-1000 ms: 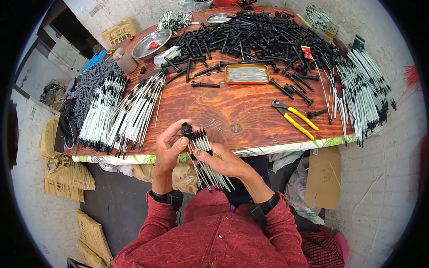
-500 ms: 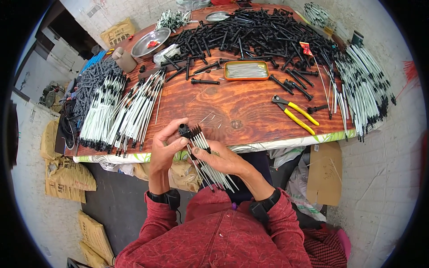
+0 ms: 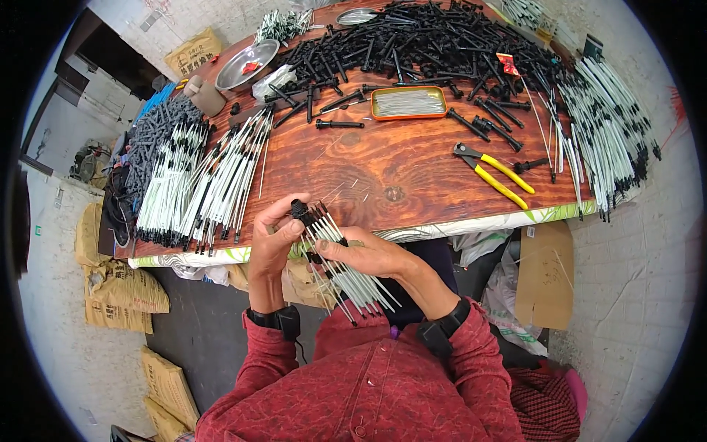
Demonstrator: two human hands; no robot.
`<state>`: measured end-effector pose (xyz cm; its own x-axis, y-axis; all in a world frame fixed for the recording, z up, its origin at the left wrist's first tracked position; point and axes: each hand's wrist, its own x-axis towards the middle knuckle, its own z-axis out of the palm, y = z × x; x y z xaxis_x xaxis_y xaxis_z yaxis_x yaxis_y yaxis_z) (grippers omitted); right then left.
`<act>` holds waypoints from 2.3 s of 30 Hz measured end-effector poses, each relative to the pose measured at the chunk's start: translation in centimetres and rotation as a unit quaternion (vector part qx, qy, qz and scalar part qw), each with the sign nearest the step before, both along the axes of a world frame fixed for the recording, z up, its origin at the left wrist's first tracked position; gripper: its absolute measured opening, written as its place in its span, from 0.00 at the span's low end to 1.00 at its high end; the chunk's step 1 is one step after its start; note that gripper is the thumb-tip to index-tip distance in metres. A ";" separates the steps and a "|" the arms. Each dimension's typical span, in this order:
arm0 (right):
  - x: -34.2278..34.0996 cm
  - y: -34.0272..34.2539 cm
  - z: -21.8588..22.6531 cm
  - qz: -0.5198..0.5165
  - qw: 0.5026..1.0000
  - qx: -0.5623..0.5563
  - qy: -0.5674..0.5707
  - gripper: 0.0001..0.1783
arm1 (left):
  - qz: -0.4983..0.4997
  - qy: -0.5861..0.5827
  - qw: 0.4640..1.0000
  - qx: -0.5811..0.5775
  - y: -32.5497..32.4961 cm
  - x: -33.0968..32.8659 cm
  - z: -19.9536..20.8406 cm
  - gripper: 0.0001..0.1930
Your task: The person gathers white rods and black caps, fits the caps onto the rods, and trims the ends using pliers. They then insert the capped rods into a black base and secure them by hand.
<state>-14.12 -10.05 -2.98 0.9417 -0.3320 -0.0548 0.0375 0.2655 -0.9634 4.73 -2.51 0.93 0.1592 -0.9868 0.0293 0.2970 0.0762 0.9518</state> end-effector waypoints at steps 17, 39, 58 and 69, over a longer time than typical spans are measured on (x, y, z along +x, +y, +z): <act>0.3 1.5 -0.8 -0.116 0.992 -0.047 -0.016 0.22 | -0.041 0.015 0.999 0.005 -0.3 1.5 -1.9 0.26; 0.0 2.2 -0.2 -0.172 0.955 -0.238 0.030 0.19 | -0.072 0.100 0.992 -0.005 -1.1 1.5 -1.9 0.23; -0.4 0.5 1.2 -0.120 0.929 -0.343 0.061 0.24 | -0.083 0.050 0.992 -0.075 -1.8 1.8 -1.9 0.21; -0.6 0.2 0.5 -0.076 0.941 -0.327 0.039 0.25 | -0.137 0.080 0.981 -0.111 -1.9 2.7 -3.9 0.21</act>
<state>-14.67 -9.84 -2.51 0.8823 -0.4491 0.1409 -0.0500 -0.3871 -0.9207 7.41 -4.36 -2.95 -0.0906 -0.9656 0.2437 0.4799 0.1721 0.8603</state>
